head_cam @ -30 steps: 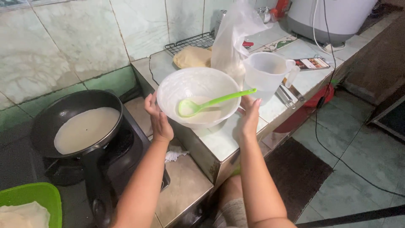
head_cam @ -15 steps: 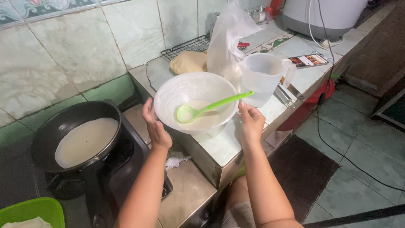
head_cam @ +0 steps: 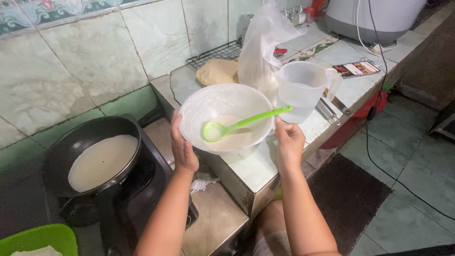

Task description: Cooking thin wrappers in a frying pan and stacking them on a plate.

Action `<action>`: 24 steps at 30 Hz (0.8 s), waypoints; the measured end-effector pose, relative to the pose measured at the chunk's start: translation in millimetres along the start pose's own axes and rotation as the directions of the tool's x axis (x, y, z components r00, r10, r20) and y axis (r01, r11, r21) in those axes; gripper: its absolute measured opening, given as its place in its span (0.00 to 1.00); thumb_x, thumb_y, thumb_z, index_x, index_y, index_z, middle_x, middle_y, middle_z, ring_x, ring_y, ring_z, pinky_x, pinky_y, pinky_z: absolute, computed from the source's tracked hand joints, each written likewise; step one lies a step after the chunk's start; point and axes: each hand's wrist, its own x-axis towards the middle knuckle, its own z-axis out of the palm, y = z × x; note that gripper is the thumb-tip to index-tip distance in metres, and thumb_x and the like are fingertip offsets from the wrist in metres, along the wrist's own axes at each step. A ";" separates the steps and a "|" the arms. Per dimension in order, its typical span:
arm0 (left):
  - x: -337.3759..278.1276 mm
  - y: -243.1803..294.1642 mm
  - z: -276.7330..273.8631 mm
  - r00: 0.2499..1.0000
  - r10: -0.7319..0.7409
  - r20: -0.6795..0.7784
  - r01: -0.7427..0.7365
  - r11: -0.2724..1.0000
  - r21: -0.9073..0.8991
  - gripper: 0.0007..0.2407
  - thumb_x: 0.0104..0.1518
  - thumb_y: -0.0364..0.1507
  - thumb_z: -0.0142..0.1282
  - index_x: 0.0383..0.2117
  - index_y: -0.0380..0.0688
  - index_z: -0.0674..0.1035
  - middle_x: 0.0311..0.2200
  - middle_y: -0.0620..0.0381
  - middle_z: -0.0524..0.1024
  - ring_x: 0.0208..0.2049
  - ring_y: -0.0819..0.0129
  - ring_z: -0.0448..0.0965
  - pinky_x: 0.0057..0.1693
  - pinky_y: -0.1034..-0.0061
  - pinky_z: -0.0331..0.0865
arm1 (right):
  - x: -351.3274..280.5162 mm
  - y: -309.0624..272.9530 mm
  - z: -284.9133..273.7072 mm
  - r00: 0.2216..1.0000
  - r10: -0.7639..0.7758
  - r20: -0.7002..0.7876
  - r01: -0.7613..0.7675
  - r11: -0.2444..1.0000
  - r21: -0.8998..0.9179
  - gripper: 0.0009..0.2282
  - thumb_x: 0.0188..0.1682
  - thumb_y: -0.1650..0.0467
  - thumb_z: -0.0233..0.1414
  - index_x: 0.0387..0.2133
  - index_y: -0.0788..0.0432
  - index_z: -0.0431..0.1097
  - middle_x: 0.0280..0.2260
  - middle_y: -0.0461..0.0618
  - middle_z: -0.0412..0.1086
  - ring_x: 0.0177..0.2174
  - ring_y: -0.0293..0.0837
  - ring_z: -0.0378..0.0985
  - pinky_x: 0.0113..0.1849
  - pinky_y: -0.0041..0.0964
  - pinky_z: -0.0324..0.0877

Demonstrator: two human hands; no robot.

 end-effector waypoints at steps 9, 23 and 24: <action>-2.6 -0.6 -5.2 0.992 0.129 0.007 -0.128 0.977 0.173 0.37 0.66 0.58 0.31 0.68 0.37 0.60 0.73 0.31 0.51 0.76 0.37 0.51 0.79 0.52 0.44 | 8.3 11.5 -1.7 0.999 0.004 0.038 -0.008 0.995 0.104 0.11 0.59 0.66 0.51 0.34 0.64 0.74 0.29 0.44 0.71 0.30 0.33 0.67 0.37 0.27 0.65; -21.7 -35.9 5.4 0.982 -0.087 0.166 0.115 0.979 -0.170 0.54 0.45 0.61 0.65 0.69 0.46 0.42 0.71 0.35 0.49 0.73 0.47 0.55 0.77 0.56 0.47 | 14.5 0.7 4.6 0.915 -0.175 0.363 0.197 0.980 -0.024 0.28 0.59 0.63 0.47 0.69 0.63 0.48 0.70 0.61 0.49 0.69 0.55 0.49 0.66 0.47 0.48; -23.5 -37.4 4.1 0.981 -0.088 0.170 0.117 0.979 -0.167 0.54 0.45 0.61 0.65 0.69 0.46 0.42 0.71 0.35 0.49 0.73 0.47 0.55 0.77 0.56 0.47 | 13.8 -10.9 6.4 0.917 -0.173 0.360 0.193 0.981 -0.022 0.28 0.59 0.63 0.47 0.69 0.63 0.48 0.70 0.61 0.49 0.69 0.55 0.49 0.66 0.47 0.48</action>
